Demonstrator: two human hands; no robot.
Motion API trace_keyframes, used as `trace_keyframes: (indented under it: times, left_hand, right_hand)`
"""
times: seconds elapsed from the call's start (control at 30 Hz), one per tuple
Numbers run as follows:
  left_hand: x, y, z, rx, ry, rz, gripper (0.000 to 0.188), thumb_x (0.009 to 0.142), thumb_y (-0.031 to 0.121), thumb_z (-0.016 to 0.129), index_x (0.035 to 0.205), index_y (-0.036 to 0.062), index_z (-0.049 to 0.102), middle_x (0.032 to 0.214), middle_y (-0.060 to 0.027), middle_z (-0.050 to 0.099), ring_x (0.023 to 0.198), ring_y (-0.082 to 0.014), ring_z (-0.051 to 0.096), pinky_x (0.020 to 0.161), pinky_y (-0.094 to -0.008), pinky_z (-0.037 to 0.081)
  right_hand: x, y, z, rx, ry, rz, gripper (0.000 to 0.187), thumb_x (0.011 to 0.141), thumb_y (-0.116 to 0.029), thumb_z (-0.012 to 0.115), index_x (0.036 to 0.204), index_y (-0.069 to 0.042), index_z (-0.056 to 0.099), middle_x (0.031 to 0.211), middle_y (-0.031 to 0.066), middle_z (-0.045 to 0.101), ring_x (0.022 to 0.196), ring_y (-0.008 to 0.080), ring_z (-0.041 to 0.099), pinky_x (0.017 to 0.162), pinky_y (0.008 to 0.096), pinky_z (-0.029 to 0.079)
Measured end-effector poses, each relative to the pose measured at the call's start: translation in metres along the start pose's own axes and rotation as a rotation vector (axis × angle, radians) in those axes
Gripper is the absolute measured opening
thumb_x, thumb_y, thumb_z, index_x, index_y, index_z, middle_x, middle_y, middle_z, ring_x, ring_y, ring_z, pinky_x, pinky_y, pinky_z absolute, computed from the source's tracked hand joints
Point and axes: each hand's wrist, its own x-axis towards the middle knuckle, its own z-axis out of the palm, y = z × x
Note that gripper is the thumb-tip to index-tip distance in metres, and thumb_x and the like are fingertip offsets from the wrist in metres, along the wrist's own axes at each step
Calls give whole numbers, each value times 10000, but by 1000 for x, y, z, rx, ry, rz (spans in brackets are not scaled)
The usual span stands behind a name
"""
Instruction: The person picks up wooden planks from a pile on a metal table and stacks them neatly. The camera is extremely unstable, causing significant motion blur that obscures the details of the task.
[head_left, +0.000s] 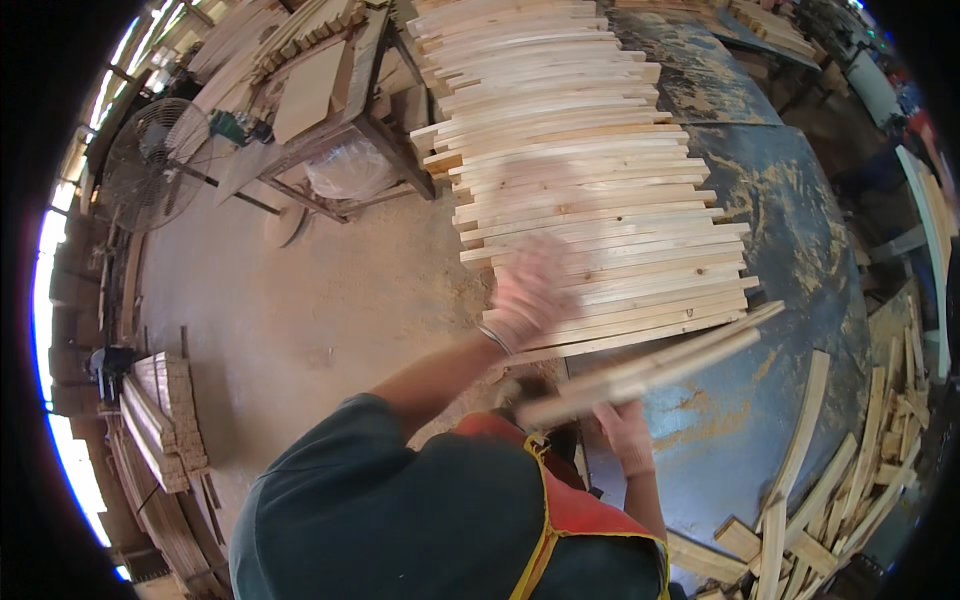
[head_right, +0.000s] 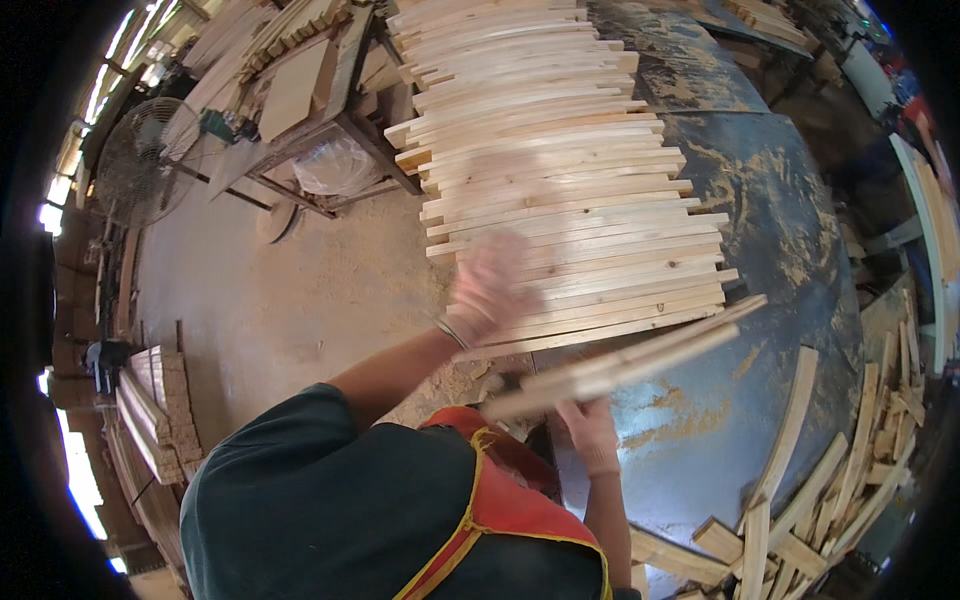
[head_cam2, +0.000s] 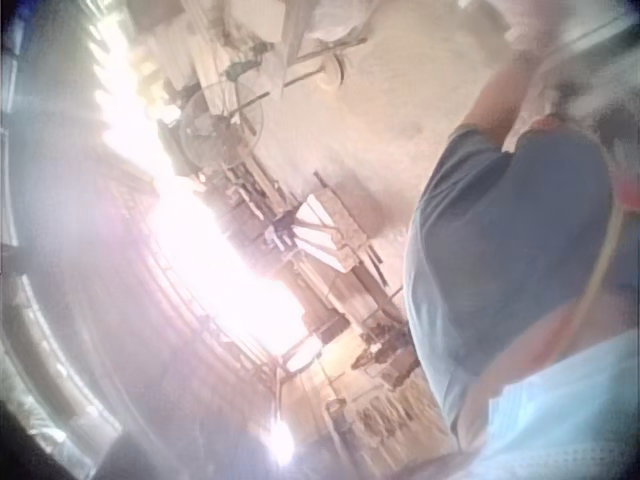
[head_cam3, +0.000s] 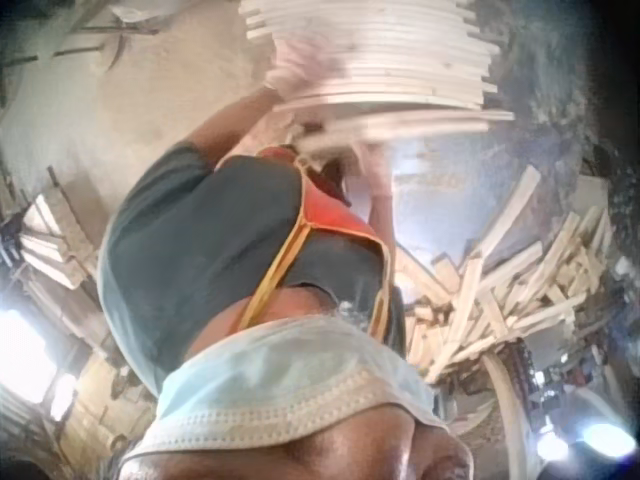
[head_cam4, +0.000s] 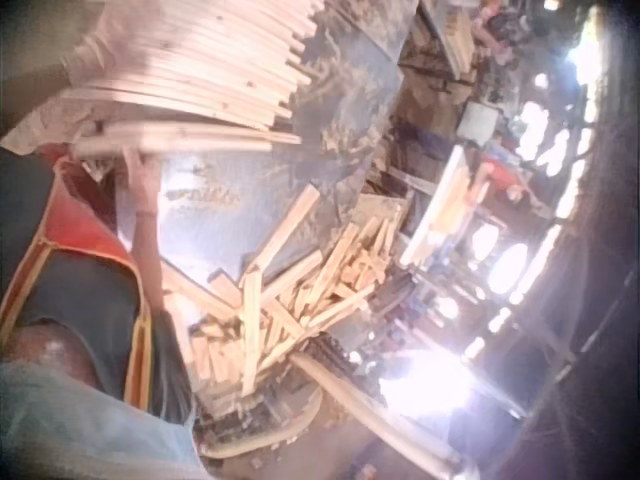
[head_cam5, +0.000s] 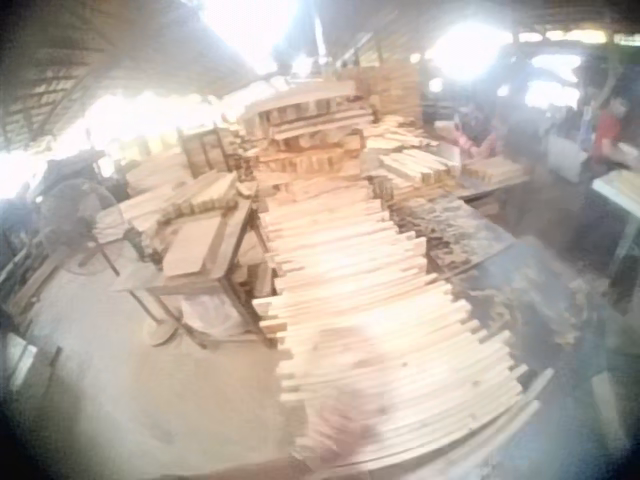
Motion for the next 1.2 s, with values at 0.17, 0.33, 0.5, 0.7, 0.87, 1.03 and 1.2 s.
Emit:
trace_keyframes:
  times: [0.17,0.33,0.5,0.7,0.87,1.03,1.2]
  left_hand:
    - [28,-146,21,-1277,301,-933,807,968,409,757,1627,98,412,1502,-173,579,1339,-289,573,1071,-445,513]
    - [-14,-118,17,-1526,-38,-1080,771,980,411,753,1573,25,445,1357,-143,637,1141,-242,639,916,-413,567]
    - [-85,-81,-24,-1132,-903,-468,661,987,432,755,1481,24,589,1346,-165,698,1158,-239,694,954,-376,582]
    - [59,-25,-30,-737,-645,-228,820,952,561,691,1549,19,545,1457,-249,648,1382,-339,609,1130,-435,483]
    - [123,86,5,-457,-816,-144,1106,835,689,745,1608,-33,423,1506,-300,588,1429,-401,564,1152,-462,485]
    - [126,150,14,-682,-854,-213,1200,771,679,786,1637,-37,365,1577,-311,508,1443,-396,555,1171,-451,486]
    - [140,198,-25,-664,-845,-1,1157,757,564,814,1651,-4,348,1558,-281,522,1417,-403,567,1188,-414,480]
  right_hand:
    - [22,-37,10,-59,177,-68,318,1003,-324,744,1172,-60,687,1006,7,714,894,149,646,789,315,535]
    - [15,-54,-16,56,660,-279,356,1011,-249,731,1265,-8,667,1160,71,722,1051,171,620,980,336,497]
    - [34,-47,-69,343,878,-341,709,995,-277,753,1587,-19,457,1444,123,632,1134,211,625,1028,363,500]
    - [38,-28,-128,257,819,-247,840,991,-398,752,1636,6,397,1586,205,528,1404,293,551,1149,401,445]
    - [33,-30,-159,-508,616,135,784,950,-550,754,1457,31,612,1283,211,748,1154,309,725,1010,430,538]
    - [17,-10,-171,-57,673,90,675,938,-523,789,1334,15,689,1082,125,779,941,237,727,882,389,564]
    - [-10,0,-180,524,753,-147,580,975,-254,805,1429,37,592,1209,64,694,1042,165,643,923,323,529]
